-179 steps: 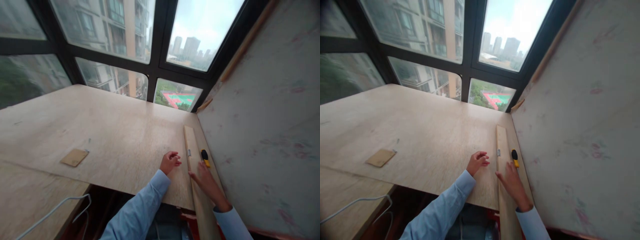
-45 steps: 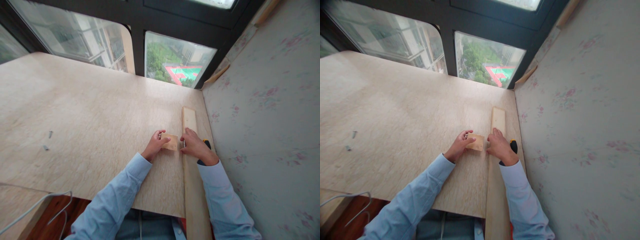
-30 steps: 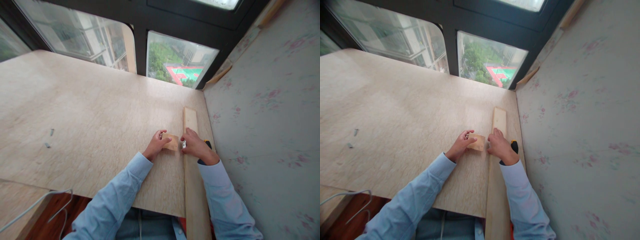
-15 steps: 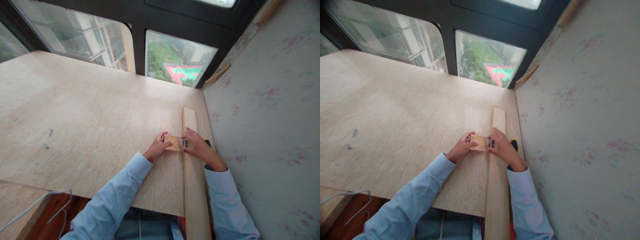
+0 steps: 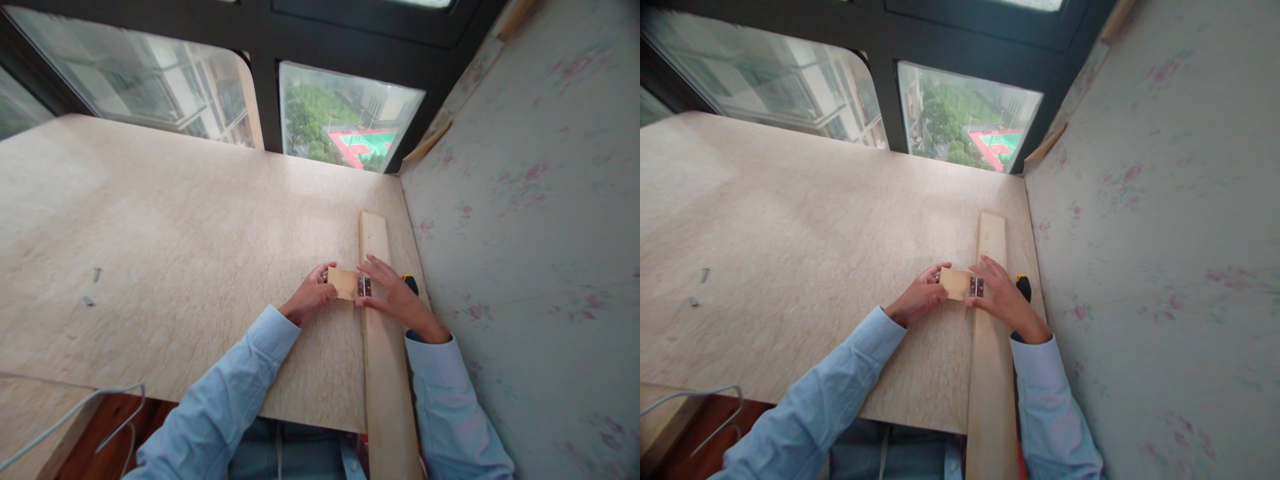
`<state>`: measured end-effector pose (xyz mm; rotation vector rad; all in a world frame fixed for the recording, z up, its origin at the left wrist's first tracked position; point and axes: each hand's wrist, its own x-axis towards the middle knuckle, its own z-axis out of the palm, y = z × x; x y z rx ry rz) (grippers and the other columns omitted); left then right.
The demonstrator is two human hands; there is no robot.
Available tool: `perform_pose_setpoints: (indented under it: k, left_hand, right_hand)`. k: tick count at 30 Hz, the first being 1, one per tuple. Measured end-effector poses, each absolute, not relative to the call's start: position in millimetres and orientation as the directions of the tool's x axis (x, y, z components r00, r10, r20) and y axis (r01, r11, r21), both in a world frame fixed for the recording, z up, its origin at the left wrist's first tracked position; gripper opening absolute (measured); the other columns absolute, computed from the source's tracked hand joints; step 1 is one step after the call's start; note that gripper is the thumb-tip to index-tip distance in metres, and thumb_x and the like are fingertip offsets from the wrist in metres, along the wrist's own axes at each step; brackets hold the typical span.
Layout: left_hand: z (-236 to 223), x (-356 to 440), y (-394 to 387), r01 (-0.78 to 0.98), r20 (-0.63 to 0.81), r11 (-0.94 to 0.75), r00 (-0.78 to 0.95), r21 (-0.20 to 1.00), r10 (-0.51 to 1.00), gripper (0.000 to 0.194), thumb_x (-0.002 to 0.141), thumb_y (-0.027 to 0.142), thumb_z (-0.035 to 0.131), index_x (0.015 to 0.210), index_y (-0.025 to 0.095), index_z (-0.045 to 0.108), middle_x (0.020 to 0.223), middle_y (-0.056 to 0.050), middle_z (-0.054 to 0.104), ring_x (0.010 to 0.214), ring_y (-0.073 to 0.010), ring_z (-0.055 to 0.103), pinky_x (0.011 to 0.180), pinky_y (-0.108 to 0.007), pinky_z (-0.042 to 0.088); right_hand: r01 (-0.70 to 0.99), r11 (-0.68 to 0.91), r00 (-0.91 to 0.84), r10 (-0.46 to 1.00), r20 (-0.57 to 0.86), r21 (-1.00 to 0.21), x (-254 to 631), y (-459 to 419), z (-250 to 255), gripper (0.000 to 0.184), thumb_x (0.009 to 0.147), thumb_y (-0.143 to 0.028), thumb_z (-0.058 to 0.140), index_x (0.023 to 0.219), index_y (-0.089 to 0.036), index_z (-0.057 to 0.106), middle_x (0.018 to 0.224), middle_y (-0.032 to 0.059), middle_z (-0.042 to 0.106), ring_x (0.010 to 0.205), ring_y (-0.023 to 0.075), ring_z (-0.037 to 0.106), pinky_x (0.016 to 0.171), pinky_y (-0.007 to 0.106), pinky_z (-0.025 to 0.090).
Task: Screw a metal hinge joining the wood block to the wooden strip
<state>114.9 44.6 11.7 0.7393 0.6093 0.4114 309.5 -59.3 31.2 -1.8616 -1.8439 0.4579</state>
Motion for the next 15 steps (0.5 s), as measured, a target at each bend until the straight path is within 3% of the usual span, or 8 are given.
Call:
perform_pose_setpoints:
  k: [7, 15]
  left_hand:
    - [8.8, 114.9, 46.0, -0.110, -0.354, 0.643, 0.759, 0.758, 0.546, 0.080, 0.053, 0.000, 0.058, 0.131, 0.017, 0.045, 0.107, -0.009, 0.062, 0.082, -0.0155, 0.062, 0.061, -0.021, 0.043]
    - [14.8, 116.1, 44.0, -0.119, -0.353, 0.662, 0.769, 0.740, 0.533, 0.083, 0.053, -0.003, 0.061, 0.132, 0.017, 0.044, 0.106, -0.008, 0.064, 0.082, -0.0153, 0.063, 0.063, -0.021, 0.045]
  right_hand:
    - [0.814, 0.075, -0.034, 0.996, 0.082, -0.576, 304.8, -61.7, 34.1, 0.090, 0.075, -0.043, 0.077, 0.150, -0.027, 0.031, 0.156, 0.0139, 0.035, 0.146, 0.0302, 0.028, 0.118, 0.055, 0.026]
    - [0.828, 0.059, -0.013, 0.996, 0.087, -0.557, 301.6, -63.0, 35.3, 0.071, 0.078, -0.032, 0.075, 0.143, -0.025, 0.044, 0.142, 0.0138, 0.053, 0.139, 0.0301, 0.042, 0.115, 0.054, 0.033]
